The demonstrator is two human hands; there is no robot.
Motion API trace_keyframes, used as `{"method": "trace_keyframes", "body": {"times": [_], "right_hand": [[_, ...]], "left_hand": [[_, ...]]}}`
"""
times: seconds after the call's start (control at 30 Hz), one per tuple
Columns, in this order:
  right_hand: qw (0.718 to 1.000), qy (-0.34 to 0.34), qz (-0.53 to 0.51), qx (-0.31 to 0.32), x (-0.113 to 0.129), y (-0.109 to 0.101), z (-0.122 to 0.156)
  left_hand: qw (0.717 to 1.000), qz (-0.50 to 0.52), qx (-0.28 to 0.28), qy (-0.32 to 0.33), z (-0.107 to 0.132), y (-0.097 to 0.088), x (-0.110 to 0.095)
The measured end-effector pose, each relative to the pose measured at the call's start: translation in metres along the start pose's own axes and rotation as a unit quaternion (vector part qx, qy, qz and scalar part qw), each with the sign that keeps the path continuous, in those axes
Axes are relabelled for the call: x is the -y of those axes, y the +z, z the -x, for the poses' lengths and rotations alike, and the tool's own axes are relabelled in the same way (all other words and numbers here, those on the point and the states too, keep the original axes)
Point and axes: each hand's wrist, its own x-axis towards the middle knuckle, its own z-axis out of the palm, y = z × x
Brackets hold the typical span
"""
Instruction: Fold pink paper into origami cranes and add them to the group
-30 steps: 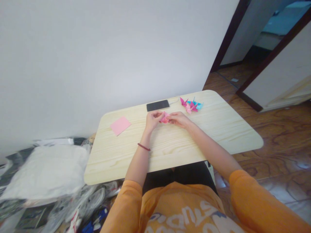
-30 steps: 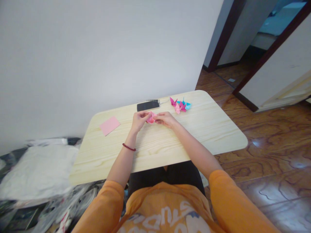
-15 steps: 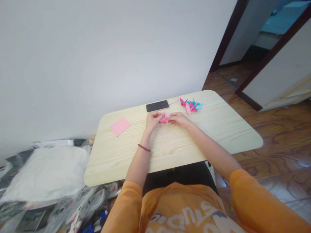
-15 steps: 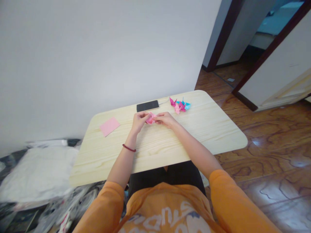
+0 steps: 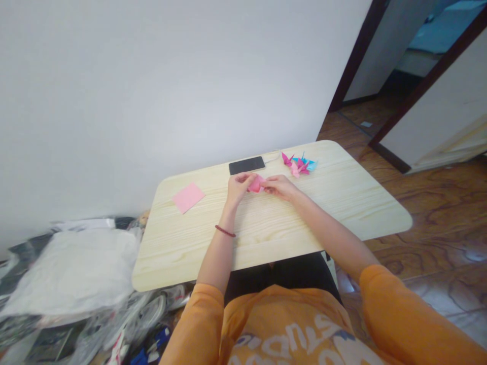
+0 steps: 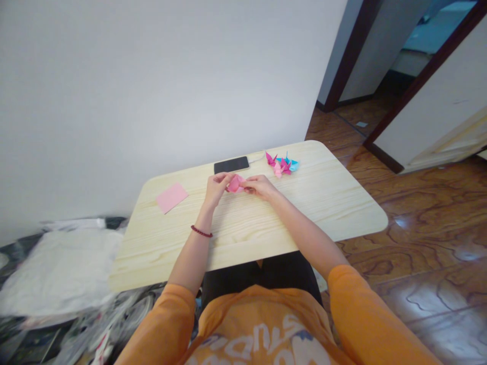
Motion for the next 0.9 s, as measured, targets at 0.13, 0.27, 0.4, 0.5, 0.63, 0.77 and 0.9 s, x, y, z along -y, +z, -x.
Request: {"method": "trace_keyframes", "body": {"times": [0.13,0.27,0.4,0.5,0.63,0.77,0.9], "right_hand": [[1.0,0.001,-0.001,-0.005,0.0003,0.0012,0.0007],[1.0,0.005,0.005,0.004,0.002,0.0022,0.0032],[1.0,0.01,0.015,0.0,0.0037,0.0029,0.0048],[1.0,0.008,0.024,-0.001,0.0037,0.0032,0.0045],[1.0,0.004,0.03,-0.001,0.003,0.0032,0.004],[0.999,0.004,0.04,0.006,0.0031,0.0029,0.0043],[0.999,0.0,0.048,0.009,0.0027,0.0026,0.0046]], "left_hand": [[0.999,-0.021,0.019,0.021,0.0007,-0.0006,0.0004],[1.0,-0.018,-0.003,0.005,0.0006,0.0006,0.0033],[1.0,0.004,-0.006,-0.014,-0.0001,0.0007,0.0043],[0.999,0.021,-0.001,-0.025,-0.0002,0.0004,0.0042],[0.999,0.034,-0.005,-0.037,-0.0005,0.0006,0.0057],[0.998,0.041,-0.009,-0.045,-0.0013,0.0007,0.0074],[0.998,0.043,-0.01,-0.046,-0.0018,0.0001,0.0082]]}}
